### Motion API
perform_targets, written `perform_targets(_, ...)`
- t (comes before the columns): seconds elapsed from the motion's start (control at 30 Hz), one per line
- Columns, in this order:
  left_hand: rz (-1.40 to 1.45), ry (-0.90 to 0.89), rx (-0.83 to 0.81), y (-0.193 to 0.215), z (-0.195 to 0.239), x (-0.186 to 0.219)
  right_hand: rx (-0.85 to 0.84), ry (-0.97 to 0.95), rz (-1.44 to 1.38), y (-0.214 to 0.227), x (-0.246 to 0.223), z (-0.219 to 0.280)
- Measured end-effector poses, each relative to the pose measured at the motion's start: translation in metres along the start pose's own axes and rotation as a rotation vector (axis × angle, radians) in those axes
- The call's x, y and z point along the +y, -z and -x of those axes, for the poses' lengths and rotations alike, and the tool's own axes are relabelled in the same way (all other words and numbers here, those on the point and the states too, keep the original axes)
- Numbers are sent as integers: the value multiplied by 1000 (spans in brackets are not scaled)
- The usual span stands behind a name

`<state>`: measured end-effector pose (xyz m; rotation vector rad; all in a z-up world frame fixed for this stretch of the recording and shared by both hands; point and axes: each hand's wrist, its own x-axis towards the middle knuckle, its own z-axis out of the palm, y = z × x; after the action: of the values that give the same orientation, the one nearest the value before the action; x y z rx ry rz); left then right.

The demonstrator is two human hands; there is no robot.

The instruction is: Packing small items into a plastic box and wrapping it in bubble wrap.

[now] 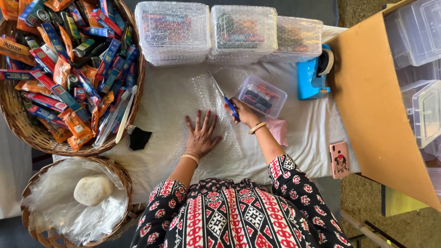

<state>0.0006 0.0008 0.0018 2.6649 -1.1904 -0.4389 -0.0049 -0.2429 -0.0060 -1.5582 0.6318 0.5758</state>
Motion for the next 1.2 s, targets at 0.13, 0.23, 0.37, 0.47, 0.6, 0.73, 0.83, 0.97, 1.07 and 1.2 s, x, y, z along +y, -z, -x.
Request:
perform_targets(0.13,-19,1,-9,1,0,0,9,69,-18,-2,11,0)
perform_targets(0.23,-5,-4,-6,-1,-1,1,8,11,-140,-4,3,9)
perform_targets(0.37,-4,-4,0,-1,0,1,1,6,-181,-4,-8,15)
perform_targets(0.47,-18,-6,8,-1,0,0,-3,9,-177,-4,-9,13)
perform_targets(0.6,-20,-2,20,0,1,1,9,-13,-122,-5,-16,15)
perform_targets(0.73,-20,0,16,1,0,1,31,31,-112,-6,-12,11)
perform_targets(0.83,-14,-3,31,2,2,1,49,67,-89,-5,-1,6)
perform_targets(0.97,-17,-5,29,3,1,1,73,120,-109,-5,-2,29)
perform_targets(1.07,-18,-4,26,2,1,1,122,234,-63,2,3,64)
perform_targets(1.2,-28,10,33,-8,1,-1,658,564,228,20,28,125)
